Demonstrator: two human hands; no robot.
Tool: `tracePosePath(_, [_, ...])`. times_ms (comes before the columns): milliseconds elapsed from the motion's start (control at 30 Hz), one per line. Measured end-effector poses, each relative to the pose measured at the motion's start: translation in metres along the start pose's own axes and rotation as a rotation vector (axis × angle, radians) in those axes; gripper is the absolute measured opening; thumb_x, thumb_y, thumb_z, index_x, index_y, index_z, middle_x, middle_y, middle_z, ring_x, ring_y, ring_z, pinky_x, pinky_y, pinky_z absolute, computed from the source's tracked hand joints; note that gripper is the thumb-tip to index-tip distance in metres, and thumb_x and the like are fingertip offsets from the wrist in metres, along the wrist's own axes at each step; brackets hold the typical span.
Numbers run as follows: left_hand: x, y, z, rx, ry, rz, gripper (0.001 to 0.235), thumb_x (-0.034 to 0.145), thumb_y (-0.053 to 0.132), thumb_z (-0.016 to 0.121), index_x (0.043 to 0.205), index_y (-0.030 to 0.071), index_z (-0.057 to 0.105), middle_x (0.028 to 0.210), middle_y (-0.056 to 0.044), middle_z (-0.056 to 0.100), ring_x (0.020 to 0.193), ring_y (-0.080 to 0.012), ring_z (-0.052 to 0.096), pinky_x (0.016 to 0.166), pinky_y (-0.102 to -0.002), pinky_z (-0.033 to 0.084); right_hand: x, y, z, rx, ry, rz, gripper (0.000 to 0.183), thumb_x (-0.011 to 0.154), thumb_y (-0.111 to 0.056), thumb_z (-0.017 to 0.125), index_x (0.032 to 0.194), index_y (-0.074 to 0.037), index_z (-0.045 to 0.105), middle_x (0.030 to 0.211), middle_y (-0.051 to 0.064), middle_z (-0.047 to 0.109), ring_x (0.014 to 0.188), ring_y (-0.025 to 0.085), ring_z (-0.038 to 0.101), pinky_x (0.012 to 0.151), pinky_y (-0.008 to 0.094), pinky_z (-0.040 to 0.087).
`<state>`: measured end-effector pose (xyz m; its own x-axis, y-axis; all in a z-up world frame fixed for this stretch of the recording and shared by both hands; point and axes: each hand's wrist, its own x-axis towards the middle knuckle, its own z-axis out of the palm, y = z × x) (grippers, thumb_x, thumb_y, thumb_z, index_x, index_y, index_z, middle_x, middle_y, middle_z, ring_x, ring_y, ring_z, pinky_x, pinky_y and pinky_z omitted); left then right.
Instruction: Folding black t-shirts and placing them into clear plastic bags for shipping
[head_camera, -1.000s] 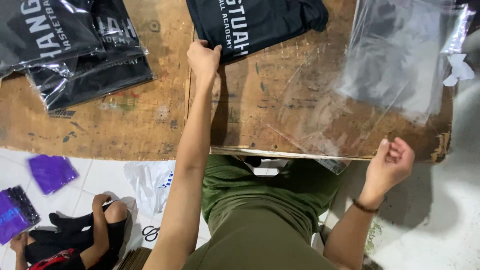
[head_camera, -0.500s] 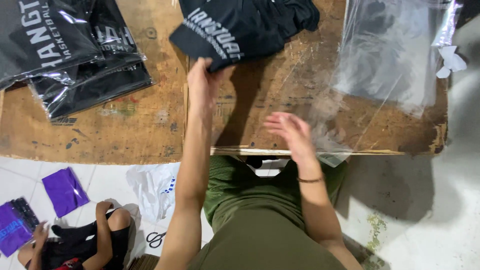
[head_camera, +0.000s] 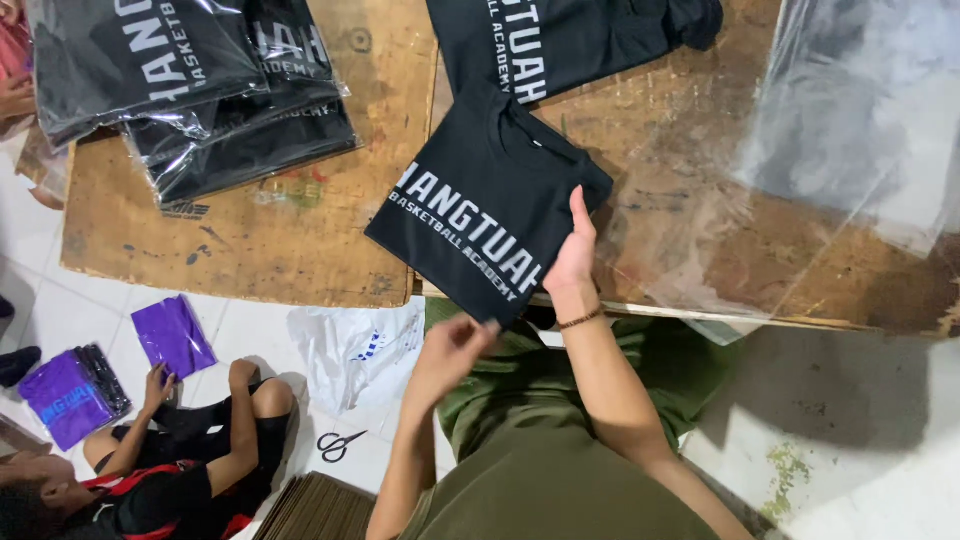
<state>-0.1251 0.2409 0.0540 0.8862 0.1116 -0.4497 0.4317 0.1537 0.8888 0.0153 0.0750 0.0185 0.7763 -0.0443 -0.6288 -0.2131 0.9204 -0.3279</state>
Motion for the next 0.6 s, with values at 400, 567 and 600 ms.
tracePosePath(400, [0.241, 0.069, 0.003, 0.812, 0.317, 0.892, 0.044, 0.092, 0.042, 0.081, 0.094, 0.000, 0.067, 0.085, -0.023, 0.067, 0.087, -0.0484, 0.067, 0.076, -0.055, 0.053, 0.016, -0.014, -0.011, -0.073, -0.050, 0.004, 0.043, 0.088, -0.039, 0.079, 0.111, -0.003, 0.078, 0.116, 0.021, 0.076, 0.105, 0.035, 0.075, 0.094, 0.047, 0.062])
tracePosePath(567, [0.303, 0.079, 0.028, 1.008, 0.198, 0.371, 0.057, 0.068, 0.045, 0.094, 0.093, 0.002, 0.068, 0.091, -0.022, 0.071, 0.092, -0.0464, 0.074, 0.079, -0.055, 0.060, -0.002, -0.019, 0.007, -0.055, -0.062, -0.035, 0.038, 0.087, -0.034, 0.082, 0.105, 0.000, 0.078, 0.105, 0.020, 0.078, 0.095, 0.034, 0.077, 0.086, 0.047, 0.064])
tracePosePath(600, [0.306, 0.077, 0.024, 1.011, 0.195, 0.369, 0.057, 0.068, 0.045, 0.094, 0.093, 0.002, 0.068, 0.091, -0.022, 0.071, 0.092, -0.0464, 0.074, 0.079, -0.055, 0.060, -0.003, -0.020, 0.008, -0.052, -0.058, -0.034, 0.038, 0.087, -0.034, 0.082, 0.105, 0.000, 0.078, 0.105, 0.020, 0.078, 0.095, 0.034, 0.077, 0.086, 0.047, 0.064])
